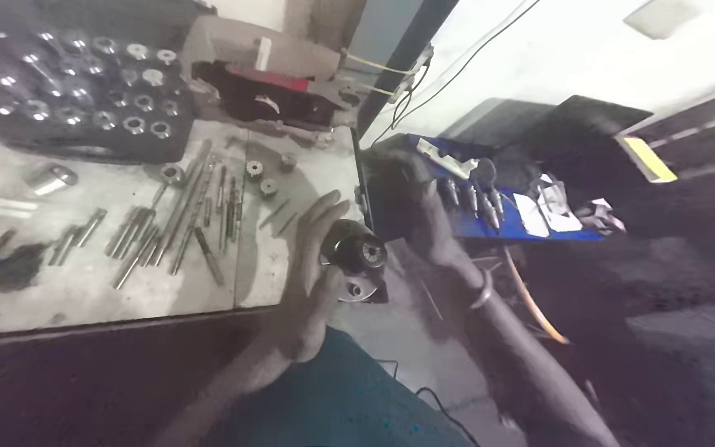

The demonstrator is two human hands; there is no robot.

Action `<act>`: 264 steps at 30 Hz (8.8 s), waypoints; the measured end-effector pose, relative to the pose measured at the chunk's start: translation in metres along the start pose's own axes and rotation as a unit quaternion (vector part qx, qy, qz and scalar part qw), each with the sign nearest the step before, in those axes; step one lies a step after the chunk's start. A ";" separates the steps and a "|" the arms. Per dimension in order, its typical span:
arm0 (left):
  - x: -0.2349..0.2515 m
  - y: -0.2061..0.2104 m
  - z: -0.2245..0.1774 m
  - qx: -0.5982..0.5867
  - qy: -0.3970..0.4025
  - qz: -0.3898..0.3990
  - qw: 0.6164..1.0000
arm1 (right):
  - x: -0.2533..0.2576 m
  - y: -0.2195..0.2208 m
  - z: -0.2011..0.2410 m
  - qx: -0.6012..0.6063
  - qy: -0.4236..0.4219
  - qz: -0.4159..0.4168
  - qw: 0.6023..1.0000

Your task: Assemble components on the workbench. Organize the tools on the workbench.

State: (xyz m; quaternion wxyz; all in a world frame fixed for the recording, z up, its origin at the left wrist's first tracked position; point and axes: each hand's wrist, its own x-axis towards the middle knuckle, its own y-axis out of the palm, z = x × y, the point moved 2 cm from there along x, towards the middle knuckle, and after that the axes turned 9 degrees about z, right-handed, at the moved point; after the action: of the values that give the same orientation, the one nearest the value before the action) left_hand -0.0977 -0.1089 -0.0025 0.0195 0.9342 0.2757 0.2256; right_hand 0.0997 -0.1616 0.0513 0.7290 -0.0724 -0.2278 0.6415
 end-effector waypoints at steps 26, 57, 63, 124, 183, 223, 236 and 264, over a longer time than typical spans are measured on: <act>0.129 -0.007 0.017 0.048 0.090 -0.080 0.992 | -0.099 0.060 0.016 0.119 0.034 -0.291 0.949; 0.114 -0.025 -0.001 0.097 0.028 -0.079 0.992 | -0.135 0.072 0.006 0.132 0.031 -0.227 0.964; 0.022 -0.164 -0.078 0.307 0.031 -0.130 0.942 | -0.123 0.025 0.003 -0.053 -0.031 -0.280 0.958; 0.024 -0.033 -0.071 0.394 0.165 0.084 0.900 | -0.066 0.033 0.046 0.091 -0.059 -0.119 0.987; 0.028 0.007 0.039 0.243 -0.061 0.146 0.957 | -0.047 0.015 0.053 -0.301 0.084 0.017 0.950; 0.024 -0.005 0.033 0.225 -0.107 0.179 0.952 | -0.055 0.021 0.043 -0.239 0.063 -0.007 0.969; 0.016 0.004 0.043 0.243 -0.059 0.082 0.965 | -0.061 0.035 0.028 -0.278 0.034 -0.051 0.959; 0.013 0.007 0.040 0.255 -0.064 0.056 0.963 | -0.064 0.030 0.029 -0.267 0.050 -0.025 0.962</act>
State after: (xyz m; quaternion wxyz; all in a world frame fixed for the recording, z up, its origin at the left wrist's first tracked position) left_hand -0.0675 -0.1047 -0.0318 -0.2149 0.9346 0.2693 0.0886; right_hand 0.0560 -0.2241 0.0498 0.7095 -0.2907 -0.3561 0.5341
